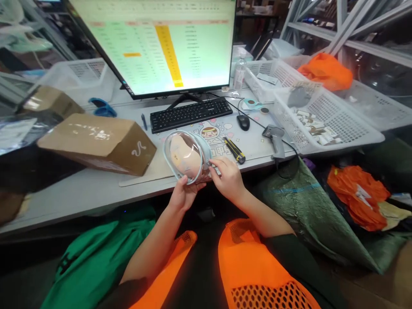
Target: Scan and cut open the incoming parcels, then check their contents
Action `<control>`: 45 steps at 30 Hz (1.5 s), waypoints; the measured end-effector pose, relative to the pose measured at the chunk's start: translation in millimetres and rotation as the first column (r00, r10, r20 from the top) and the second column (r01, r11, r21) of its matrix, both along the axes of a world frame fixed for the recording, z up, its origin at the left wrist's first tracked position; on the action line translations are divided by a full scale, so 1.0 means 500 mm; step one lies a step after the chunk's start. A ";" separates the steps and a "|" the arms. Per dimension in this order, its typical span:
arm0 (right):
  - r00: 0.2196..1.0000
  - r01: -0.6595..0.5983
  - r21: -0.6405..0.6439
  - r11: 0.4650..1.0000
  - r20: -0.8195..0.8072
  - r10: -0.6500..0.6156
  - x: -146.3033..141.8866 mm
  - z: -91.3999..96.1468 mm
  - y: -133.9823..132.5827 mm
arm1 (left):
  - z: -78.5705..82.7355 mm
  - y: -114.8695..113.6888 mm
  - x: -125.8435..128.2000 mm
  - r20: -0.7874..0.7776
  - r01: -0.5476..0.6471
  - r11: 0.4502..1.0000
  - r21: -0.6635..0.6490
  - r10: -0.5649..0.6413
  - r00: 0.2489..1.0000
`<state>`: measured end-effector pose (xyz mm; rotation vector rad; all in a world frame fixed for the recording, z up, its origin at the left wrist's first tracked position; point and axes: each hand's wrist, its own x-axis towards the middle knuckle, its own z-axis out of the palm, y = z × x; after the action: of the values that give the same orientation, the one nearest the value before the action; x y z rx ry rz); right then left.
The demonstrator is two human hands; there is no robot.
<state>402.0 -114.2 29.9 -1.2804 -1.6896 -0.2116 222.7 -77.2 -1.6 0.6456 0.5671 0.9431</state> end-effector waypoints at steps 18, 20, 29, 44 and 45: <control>0.810 0.007 -0.247 0.969 0.570 0.139 0.143 0.083 0.035 | -0.030 -0.011 -0.086 -0.338 0.353 0.919 0.176 -0.280 0.898; 0.815 -0.103 -0.408 0.907 0.488 0.312 0.141 0.101 0.056 | -0.024 -0.012 -0.109 -0.412 0.511 0.820 0.258 -0.385 0.826; 0.733 -0.636 -0.629 0.447 -0.312 0.605 0.091 0.074 0.096 | -0.002 -0.004 -0.123 -0.350 0.644 0.705 0.296 -0.547 0.760; 0.847 -0.515 -0.554 0.654 -0.446 0.289 0.127 0.003 -0.072 | -0.045 -0.014 -0.059 -0.180 -0.057 0.971 0.230 0.100 0.979; 0.827 -0.531 -0.532 0.659 -0.495 0.266 0.127 0.004 -0.068 | -0.048 -0.014 -0.061 -0.218 -0.019 0.958 0.287 0.085 0.972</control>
<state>465.5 -148.0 31.9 -1.2581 -1.7026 0.9410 192.1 -83.9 -25.5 1.0107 0.6618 1.0163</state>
